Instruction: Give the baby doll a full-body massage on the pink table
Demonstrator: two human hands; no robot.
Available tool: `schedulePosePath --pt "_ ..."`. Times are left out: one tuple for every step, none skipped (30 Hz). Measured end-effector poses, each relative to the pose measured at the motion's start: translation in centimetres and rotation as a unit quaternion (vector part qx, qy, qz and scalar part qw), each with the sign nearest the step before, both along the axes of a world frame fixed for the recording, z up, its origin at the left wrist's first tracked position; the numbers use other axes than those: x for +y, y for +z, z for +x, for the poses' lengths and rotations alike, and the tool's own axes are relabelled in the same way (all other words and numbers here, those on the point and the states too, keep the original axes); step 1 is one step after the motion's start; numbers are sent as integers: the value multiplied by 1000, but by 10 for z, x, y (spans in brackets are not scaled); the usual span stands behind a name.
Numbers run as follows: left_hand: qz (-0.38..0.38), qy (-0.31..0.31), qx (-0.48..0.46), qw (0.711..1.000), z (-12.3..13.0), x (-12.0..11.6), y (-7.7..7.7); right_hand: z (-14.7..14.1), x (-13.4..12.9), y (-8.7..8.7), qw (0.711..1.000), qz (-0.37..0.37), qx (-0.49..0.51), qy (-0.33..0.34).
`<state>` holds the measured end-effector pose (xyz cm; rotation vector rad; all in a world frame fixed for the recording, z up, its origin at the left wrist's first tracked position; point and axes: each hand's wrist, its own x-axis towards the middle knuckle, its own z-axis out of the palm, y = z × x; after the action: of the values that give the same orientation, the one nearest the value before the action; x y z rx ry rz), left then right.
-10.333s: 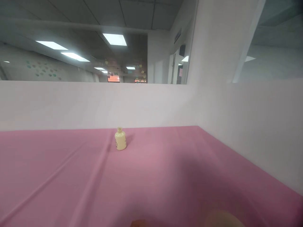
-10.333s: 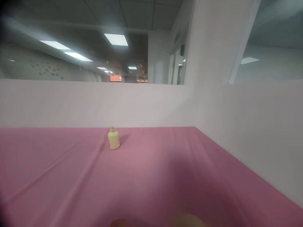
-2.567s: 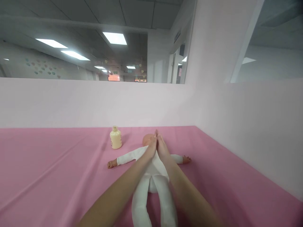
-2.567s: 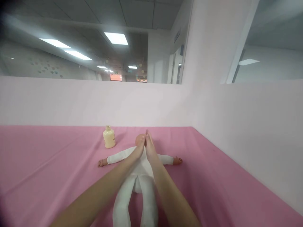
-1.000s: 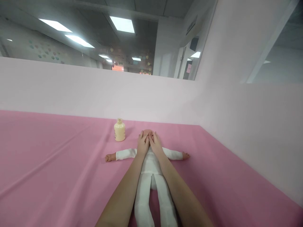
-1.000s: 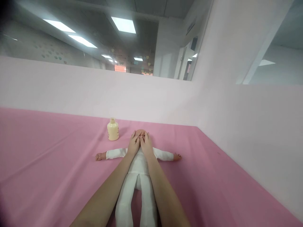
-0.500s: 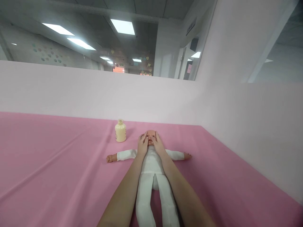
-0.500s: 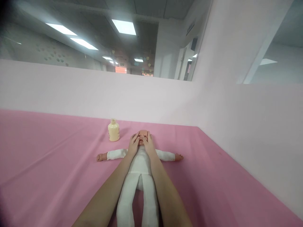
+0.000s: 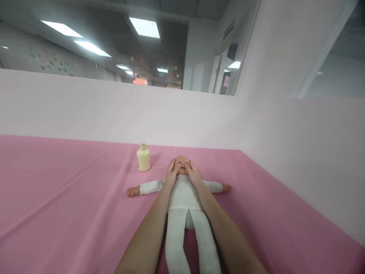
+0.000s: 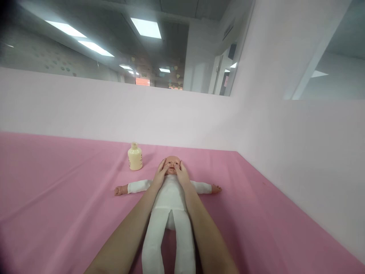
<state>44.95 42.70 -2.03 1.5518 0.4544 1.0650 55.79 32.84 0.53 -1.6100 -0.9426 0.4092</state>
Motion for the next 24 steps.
schedulePosePath --pt "3 3 5 1000 0 0 0 0 -1 0 1000 -9 3 -7" --pt "10 7 11 1000 0 -1 1 0 -3 0 1000 -15 4 -11" --pt "18 10 17 1000 -1 -2 2 0 -4 1 1000 -20 2 -14" --pt "24 10 24 999 -1 -3 3 0 -6 1 1000 -22 -1 -14" --pt "28 9 32 999 -2 -4 4 0 -7 2 1000 -23 -4 -15" --pt "30 10 40 999 -2 -5 4 0 -8 2 1000 -23 -7 -15" --pt "30 13 48 998 -3 -6 5 0 -8 3 1000 -23 -8 -15" --pt "30 18 56 998 -3 -7 5 -1 -9 3 1000 -20 -11 -12" --pt "30 25 61 997 -4 -8 6 -2 -9 3 1000 -14 -19 -3" --pt "35 31 64 997 -4 -9 6 -2 -9 3 999 -5 -31 8" --pt "45 36 62 996 -3 -9 7 -3 -8 4 999 5 -49 22" --pt "63 39 57 996 -3 -10 8 -4 -8 4 997 16 -68 35" --pt "85 41 52 994 -2 -11 9 -5 -8 4 995 24 -86 45" --pt "107 44 46 992 -2 -11 10 -6 -7 5 993 29 -99 51" --pt "126 47 42 990 -1 -12 12 -6 -7 5 992 31 -106 53" --pt "140 49 40 988 -1 -12 13 -7 -7 5 992 31 -108 54" --pt "146 49 39 987 -2 -12 14 -7 -6 6 992 30 -107 53" --pt "145 49 39 987 -2 -13 15 -7 -6 6 993 28 -102 50" --pt "139 48 37 988 -3 -13 16 -6 -6 6 995 21 -93 43" --pt "130 47 35 990 -3 -14 17 -6 -7 6 996 10 -81 32" --pt "115 46 32 992 -4 -14 17 -5 -7 6 997 -5 -69 20" --pt "97 47 30 994 -4 -14 18 -5 -8 6 998 -20 -58 7" --pt "80 47 28 995 -5 -14 18 -5 -8 6 998 -32 -51 -3" --pt "66 48 27 996 -5 -14 17 -4 -9 5 998 -40 -47 -10"
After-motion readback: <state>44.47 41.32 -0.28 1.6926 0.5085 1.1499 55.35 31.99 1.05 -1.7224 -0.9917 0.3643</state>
